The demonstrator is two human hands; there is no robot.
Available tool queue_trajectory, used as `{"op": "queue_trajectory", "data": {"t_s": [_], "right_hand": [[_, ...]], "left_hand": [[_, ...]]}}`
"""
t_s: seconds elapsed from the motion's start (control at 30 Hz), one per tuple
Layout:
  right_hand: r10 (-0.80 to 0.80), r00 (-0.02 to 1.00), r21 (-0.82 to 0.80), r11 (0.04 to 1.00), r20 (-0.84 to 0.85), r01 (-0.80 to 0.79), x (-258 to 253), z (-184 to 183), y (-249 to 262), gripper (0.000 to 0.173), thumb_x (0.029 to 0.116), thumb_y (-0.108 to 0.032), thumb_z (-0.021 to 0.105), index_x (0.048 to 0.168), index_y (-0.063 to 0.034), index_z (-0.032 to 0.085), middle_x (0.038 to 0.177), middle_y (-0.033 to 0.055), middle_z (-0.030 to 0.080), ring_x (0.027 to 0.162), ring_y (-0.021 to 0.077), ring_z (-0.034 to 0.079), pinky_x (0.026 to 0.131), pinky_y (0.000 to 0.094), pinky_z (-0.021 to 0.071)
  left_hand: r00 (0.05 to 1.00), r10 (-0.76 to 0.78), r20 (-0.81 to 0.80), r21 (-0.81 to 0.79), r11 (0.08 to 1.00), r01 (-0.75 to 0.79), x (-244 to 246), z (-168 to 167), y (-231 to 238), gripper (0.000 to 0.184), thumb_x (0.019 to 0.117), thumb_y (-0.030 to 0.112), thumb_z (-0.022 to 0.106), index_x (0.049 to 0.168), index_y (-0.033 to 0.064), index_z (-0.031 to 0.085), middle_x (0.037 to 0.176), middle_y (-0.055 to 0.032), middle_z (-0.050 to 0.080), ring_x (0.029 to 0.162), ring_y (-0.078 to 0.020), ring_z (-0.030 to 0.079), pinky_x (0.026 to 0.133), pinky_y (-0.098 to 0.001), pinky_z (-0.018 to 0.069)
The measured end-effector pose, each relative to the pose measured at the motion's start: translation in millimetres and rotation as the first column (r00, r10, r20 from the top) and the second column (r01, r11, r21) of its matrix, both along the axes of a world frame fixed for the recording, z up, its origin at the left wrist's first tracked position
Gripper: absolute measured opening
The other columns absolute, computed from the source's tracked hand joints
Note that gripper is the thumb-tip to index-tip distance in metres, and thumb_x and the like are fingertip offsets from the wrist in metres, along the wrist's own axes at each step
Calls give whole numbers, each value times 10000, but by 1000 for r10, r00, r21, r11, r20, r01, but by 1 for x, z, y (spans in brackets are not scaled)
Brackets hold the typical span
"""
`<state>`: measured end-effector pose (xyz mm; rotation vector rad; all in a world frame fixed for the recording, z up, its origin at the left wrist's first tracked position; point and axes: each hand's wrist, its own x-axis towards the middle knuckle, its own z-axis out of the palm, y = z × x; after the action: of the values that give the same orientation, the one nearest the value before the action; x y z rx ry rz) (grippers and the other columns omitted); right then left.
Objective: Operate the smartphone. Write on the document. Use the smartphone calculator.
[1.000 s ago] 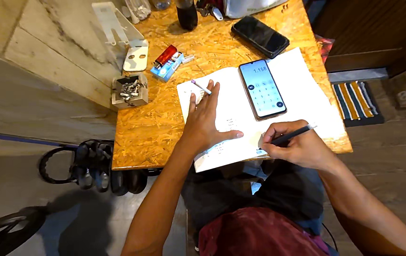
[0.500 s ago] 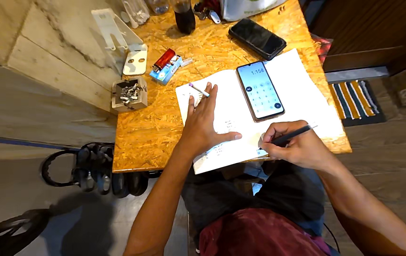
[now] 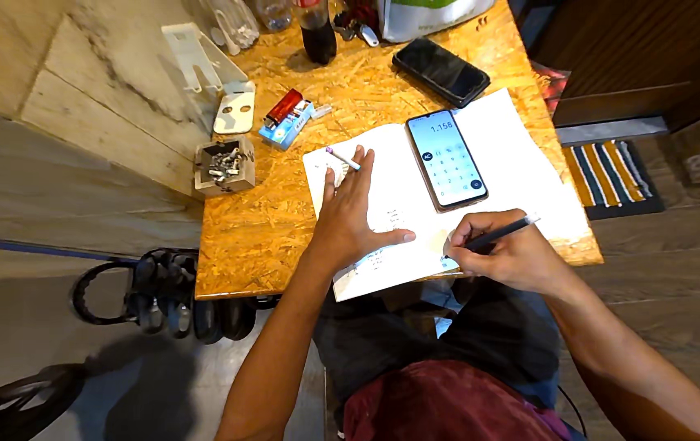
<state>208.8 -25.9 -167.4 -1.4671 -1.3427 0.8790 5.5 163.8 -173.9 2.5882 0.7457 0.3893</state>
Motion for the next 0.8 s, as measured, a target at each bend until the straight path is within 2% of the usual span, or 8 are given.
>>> {"op": "queue_trajectory", "data": {"t_s": [0.37, 0.63, 0.7, 0.8], "right_hand": [[-16, 1000, 11, 1000, 20, 15, 1, -1, 0, 55, 866, -130, 681, 813, -121, 673, 653, -43, 650, 530, 33, 610, 470, 200, 523], [-18, 1000, 18, 1000, 13, 18, 2, -2, -1, 60, 879, -140, 686, 827, -113, 678, 657, -37, 657, 533, 42, 621, 477, 205, 537], [-7, 1000, 30, 1000, -30, 8, 4, -3, -2, 62, 888, -138, 692, 837, -106, 677, 670, -28, 670, 538, 54, 634, 486, 214, 555], [-4, 990, 103, 995, -138, 18, 7, -8, -3, 71, 925, -154, 703, 893, -97, 673, 684, -24, 681, 538, 65, 642, 477, 211, 552]], "left_hand": [[1000, -2, 2, -8, 1000, 2, 0, 0, 0, 1309, 717, 769, 738, 1660, 110, 115, 1725, -58, 143, 1576, -203, 180, 1279, -561, 23], [999, -2, 48, -38, 999, 3, -4, 2, 2, 1236, 764, 680, 771, 1656, 107, 136, 1721, -53, 165, 1575, -183, 177, 1289, -526, 41], [998, 40, 45, -75, 996, -37, -11, 4, 3, 1218, 772, 638, 794, 1659, 126, 135, 1720, -43, 169, 1568, -187, 203, 1290, -480, 112], [989, 144, 42, -154, 979, -136, -35, 8, 3, 1179, 780, 562, 829, 1662, 180, 146, 1720, -19, 167, 1550, -197, 255, 1244, -460, 291]]}}
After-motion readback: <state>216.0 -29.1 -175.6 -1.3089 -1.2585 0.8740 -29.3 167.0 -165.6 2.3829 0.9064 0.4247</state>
